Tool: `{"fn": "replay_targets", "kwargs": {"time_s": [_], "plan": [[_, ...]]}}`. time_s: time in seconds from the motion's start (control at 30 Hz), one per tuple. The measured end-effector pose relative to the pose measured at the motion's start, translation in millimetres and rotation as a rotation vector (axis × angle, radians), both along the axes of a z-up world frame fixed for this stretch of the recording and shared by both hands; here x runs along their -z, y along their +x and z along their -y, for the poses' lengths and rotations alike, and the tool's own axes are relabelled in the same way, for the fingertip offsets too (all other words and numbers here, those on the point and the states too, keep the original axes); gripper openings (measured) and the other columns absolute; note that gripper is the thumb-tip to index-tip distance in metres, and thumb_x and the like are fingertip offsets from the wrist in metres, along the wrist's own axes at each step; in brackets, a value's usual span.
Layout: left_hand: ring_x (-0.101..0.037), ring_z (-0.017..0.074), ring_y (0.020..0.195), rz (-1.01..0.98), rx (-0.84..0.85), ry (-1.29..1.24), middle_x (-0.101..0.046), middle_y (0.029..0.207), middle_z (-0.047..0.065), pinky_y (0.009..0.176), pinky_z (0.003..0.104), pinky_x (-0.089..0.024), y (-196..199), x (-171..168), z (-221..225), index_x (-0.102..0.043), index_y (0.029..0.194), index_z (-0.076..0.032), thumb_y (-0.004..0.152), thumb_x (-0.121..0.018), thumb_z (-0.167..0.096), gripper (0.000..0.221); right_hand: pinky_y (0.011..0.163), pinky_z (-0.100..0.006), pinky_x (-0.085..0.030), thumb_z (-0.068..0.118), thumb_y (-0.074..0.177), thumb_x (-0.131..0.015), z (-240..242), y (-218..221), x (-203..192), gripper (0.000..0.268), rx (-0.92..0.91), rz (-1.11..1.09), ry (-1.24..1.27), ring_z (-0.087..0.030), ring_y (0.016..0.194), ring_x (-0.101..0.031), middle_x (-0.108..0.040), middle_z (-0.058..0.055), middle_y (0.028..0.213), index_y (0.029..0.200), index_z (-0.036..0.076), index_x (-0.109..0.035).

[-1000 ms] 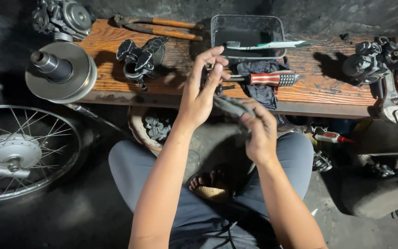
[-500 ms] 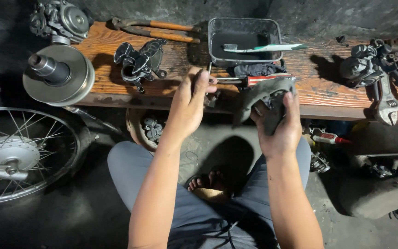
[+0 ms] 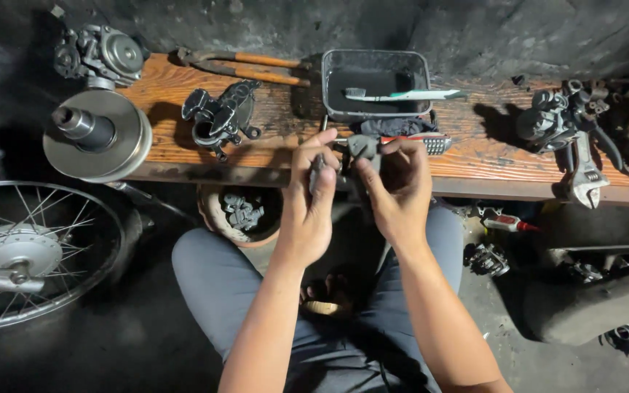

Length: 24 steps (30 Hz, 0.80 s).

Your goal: Cleaning a motorcycle brake caliper using a toothbrush, cleaning fluid, and a rag

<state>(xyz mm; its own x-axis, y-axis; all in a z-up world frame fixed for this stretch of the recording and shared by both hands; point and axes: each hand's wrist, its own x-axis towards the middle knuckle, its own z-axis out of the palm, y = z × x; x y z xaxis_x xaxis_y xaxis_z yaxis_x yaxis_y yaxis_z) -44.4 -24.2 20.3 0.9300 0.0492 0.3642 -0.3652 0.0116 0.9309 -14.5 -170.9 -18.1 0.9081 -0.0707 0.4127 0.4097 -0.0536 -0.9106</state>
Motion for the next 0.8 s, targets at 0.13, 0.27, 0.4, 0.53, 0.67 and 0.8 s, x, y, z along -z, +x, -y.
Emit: {"fn": "replay_targets", "kwargs": {"time_s": [0.13, 0.27, 0.4, 0.53, 0.67, 0.8], "plan": [[-0.046, 0.0366, 0.142, 0.113, 0.028, -0.008, -0.047, 0.151, 0.015, 0.117, 0.056, -0.039, -5, -2, 0, -0.053, 0.112, -0.011, 0.111, -0.044, -0.037, 0.027, 0.079, -0.042, -0.055, 0.009, 0.096, -0.077, -8, -1, -27, 0.031, 0.026, 0.058, -0.244, -0.025, 0.092, -0.067, -0.066, -0.017, 0.096, 0.124, 0.003, -0.063], [-0.038, 0.0394, 0.149, 0.213, 0.108, -0.051, -0.042, 0.152, 0.015, 0.125, 0.056, -0.029, -4, 5, 0, -0.054, 0.109, -0.009, 0.108, -0.051, -0.039, 0.03, 0.061, -0.035, -0.045, 0.009, 0.097, -0.074, -9, 7, -10, 0.017, 0.094, 0.063, -0.23, -0.017, 0.071, -0.058, -0.063, -0.012, 0.079, 0.109, 0.003, -0.064], [-0.03, 0.0371, 0.155, 0.271, 0.154, -0.097, -0.037, 0.155, 0.013, 0.128, 0.055, -0.027, -9, 13, 0, -0.06, 0.106, -0.01, 0.103, -0.063, -0.035, 0.025, 0.051, -0.028, -0.039, 0.003, 0.102, -0.061, -9, 14, 2, 0.011, -0.022, -0.023, 0.074, -0.012, 0.065, -0.052, -0.057, -0.011, 0.071, 0.108, -0.003, -0.055], [-0.029, 0.0368, 0.155, 0.248, 0.168, -0.23, -0.03, 0.162, 0.014, 0.13, 0.057, -0.019, -5, 27, -1, -0.055, 0.124, -0.016, 0.091, -0.079, -0.043, 0.049, 0.047, -0.027, -0.038, 0.003, 0.098, -0.06, -16, 12, -2, 0.006, -0.023, -0.199, 0.318, -0.018, 0.055, -0.058, -0.054, -0.012, 0.064, 0.101, 0.001, -0.056], [-0.034, 0.0331, 0.151, 0.19, 0.276, -0.267, -0.03, 0.163, 0.022, 0.128, 0.052, -0.026, -2, 40, -1, -0.021, 0.157, -0.002, 0.076, -0.088, -0.044, 0.113, 0.059, -0.027, -0.046, 0.007, 0.097, -0.064, -22, 3, -19, 0.006, -0.033, -0.227, 0.267, -0.014, 0.068, -0.063, -0.062, -0.011, 0.075, 0.098, 0.003, -0.06], [-0.048, 0.0303, 0.139, 0.181, 0.287, -0.306, -0.045, 0.152, 0.023, 0.122, 0.048, -0.038, -5, 35, -4, -0.013, 0.161, 0.001, 0.068, -0.091, -0.039, 0.127, 0.064, -0.026, -0.052, 0.01, 0.1, -0.06, -19, 2, -22, 0.011, -0.095, -0.266, 0.222, -0.017, 0.071, -0.069, -0.063, -0.01, 0.074, 0.104, 0.001, -0.065]]}}
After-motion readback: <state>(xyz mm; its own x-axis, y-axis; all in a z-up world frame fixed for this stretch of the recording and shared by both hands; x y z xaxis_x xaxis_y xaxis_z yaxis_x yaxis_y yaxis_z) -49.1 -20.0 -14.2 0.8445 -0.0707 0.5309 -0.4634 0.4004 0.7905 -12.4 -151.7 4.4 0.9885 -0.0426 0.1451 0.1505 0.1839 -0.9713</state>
